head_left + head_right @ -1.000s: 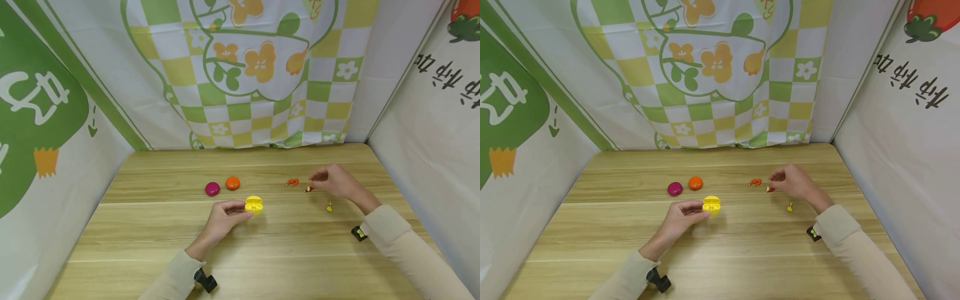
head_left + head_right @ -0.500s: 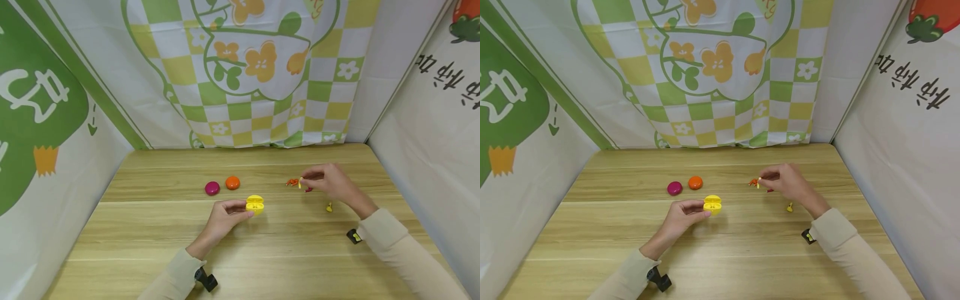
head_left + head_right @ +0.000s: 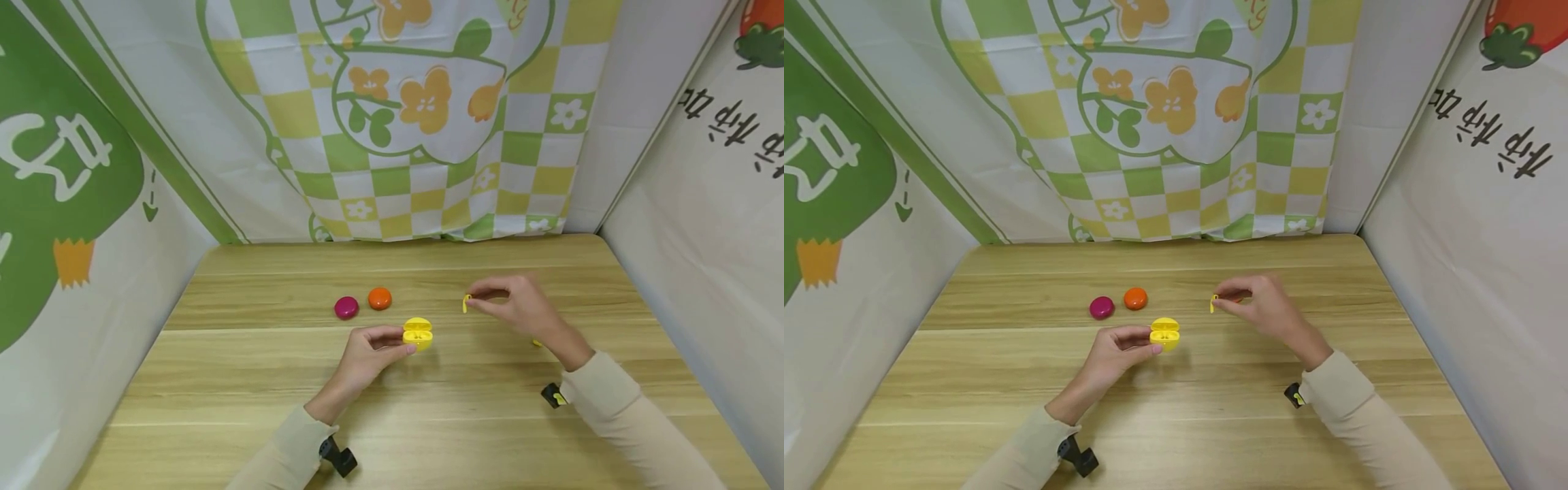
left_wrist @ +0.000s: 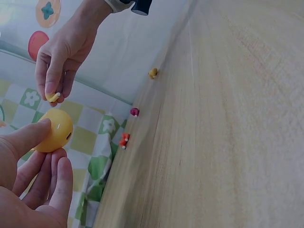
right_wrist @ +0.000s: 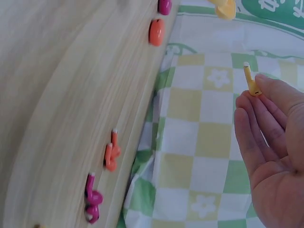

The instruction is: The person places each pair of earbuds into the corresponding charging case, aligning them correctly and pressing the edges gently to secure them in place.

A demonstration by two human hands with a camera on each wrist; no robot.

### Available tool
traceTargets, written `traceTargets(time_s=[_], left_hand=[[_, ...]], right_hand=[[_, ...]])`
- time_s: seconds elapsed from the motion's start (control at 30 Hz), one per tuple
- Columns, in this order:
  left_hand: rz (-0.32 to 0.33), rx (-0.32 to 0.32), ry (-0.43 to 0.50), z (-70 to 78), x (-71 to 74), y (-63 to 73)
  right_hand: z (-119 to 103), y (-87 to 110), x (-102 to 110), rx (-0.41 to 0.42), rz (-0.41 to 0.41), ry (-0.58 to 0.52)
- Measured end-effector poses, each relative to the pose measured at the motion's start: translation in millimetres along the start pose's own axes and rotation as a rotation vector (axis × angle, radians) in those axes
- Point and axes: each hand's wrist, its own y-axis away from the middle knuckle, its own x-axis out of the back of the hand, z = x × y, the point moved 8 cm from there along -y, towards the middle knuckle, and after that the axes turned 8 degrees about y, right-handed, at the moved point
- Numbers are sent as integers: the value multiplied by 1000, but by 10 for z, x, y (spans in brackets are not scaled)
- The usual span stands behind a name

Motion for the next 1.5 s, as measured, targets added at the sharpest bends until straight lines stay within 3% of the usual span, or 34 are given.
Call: traceTargets(time_s=[0.43,0.73,1.07,1.5], left_hand=[[6,-17,7,8,4,-2],[-4,-8,6,13,-16,-4],[-12,-14,5,50,-33,17],[-16,-7,4,18,-35,-5]], right_hand=[[-323,89,-196,191,117,-87],[-446,143,-338,310,207,-86],[-541,185,-440,396,269,-48],[-601,203,-541,444,266,25]])
